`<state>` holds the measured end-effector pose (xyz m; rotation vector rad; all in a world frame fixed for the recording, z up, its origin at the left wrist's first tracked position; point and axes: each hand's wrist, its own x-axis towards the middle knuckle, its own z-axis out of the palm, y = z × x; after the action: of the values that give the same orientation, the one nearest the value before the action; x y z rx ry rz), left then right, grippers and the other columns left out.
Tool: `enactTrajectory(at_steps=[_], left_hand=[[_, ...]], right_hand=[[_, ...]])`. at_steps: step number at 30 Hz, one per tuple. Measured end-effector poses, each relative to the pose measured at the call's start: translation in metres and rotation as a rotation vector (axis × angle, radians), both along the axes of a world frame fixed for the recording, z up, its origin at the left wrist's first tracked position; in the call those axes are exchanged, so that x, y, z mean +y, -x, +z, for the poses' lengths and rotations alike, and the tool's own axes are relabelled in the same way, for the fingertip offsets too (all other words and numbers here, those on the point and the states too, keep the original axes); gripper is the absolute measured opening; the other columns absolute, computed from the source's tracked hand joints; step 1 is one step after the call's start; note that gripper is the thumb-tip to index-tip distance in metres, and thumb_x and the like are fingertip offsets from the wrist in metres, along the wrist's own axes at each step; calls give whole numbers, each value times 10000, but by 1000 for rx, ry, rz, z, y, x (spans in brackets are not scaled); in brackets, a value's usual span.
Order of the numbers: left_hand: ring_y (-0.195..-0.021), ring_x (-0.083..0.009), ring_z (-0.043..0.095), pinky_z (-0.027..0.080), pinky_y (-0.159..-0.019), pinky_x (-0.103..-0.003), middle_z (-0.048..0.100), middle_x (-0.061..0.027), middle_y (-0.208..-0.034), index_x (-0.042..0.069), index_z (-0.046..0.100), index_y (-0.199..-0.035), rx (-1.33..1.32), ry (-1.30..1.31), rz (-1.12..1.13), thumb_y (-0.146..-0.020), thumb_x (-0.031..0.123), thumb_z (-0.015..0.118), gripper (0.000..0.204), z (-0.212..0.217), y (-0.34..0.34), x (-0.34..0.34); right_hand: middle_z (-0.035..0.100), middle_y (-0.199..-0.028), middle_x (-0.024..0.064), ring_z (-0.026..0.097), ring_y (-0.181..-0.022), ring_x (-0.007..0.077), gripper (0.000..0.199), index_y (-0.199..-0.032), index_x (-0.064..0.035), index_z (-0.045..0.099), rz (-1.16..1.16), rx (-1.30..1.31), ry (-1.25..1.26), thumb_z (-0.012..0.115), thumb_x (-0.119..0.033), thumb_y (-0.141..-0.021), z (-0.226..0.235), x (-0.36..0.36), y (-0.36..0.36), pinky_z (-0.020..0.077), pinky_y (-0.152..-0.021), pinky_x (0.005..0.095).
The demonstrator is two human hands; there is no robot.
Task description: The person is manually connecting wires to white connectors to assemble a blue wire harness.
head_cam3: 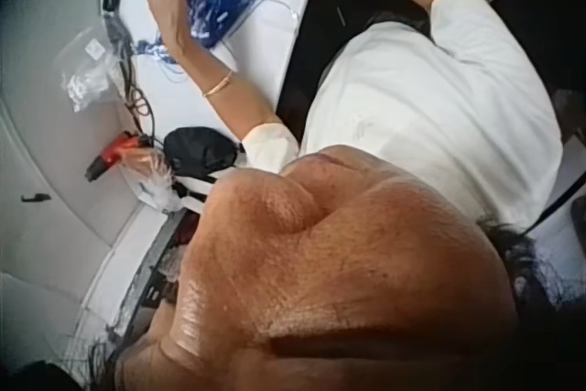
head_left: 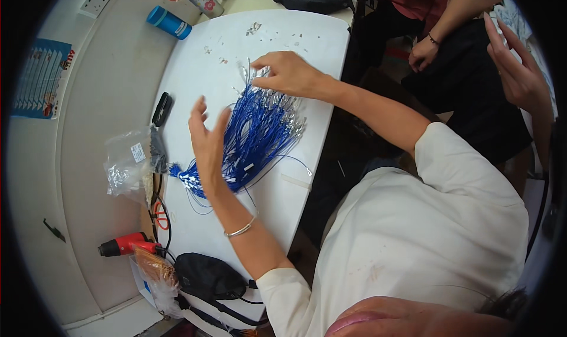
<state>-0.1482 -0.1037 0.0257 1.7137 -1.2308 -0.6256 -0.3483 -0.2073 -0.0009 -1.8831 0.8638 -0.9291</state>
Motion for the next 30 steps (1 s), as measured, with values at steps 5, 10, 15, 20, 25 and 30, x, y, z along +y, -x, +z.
enactTrajectory(at_steps=[5, 10, 15, 20, 25, 30], left_hand=[[-1405, -334, 300, 230, -1080, -634, 364, -123, -1510, 150, 361, -1468, -569, -444, -250, -649, 195, 821, 940, -10, -46, 59], [-1464, -305, 195, 113, -1078, -718, 297, -71, -1564, 252, 311, -1497, -666, -565, -270, -556, 81, 818, 1083, 6, -57, 79], [-1466, -258, 204, 102, -1098, -714, 314, -1, -1560, 293, 360, -1456, -1081, -735, -183, -628, 0, 733, 954, 9, -90, 66], [-1441, -228, 265, 155, -1095, -703, 383, 35, -1511, 242, 515, -1267, -1635, -608, -69, -771, 49, 678, 556, -20, -146, 71], [-1410, -203, 320, 203, -1080, -686, 445, 54, -1450, 197, 569, -1082, -1632, -469, -76, -841, 126, 638, 260, 11, -162, 85], [-1401, -160, 326, 195, -1104, -617, 459, 107, -1423, 196, 603, -934, -1770, 16, -20, -829, 132, 669, 140, 97, -113, 72]], right_hand=[[586, -1079, 151, 567, -975, 231, 461, -1212, -5, 559, -90, 153, 487, 695, -149, -796, -20, 48, 44, 495, -811, 292], [571, -925, 90, 528, -745, 182, 304, -1037, -11, 568, 121, -65, 437, 688, -43, -759, -35, 115, 55, 467, -665, 274], [578, -822, 37, 468, -562, 120, 199, -969, -27, 586, 542, -152, 111, 636, 20, -782, -33, 160, 42, 419, -528, 235], [590, -827, 41, 478, -564, 114, 186, -979, -33, 590, 685, -195, 189, 626, 11, -802, -24, 173, 29, 415, -524, 232], [633, -873, 48, 530, -632, 118, 184, -1006, -44, 611, 641, -212, 115, 616, -5, -826, -7, 151, 20, 444, -567, 234], [672, -1045, 136, 635, -910, 212, 467, -1185, 12, 604, 364, -70, 194, 673, -320, -865, 48, 69, -36, 519, -759, 295]])
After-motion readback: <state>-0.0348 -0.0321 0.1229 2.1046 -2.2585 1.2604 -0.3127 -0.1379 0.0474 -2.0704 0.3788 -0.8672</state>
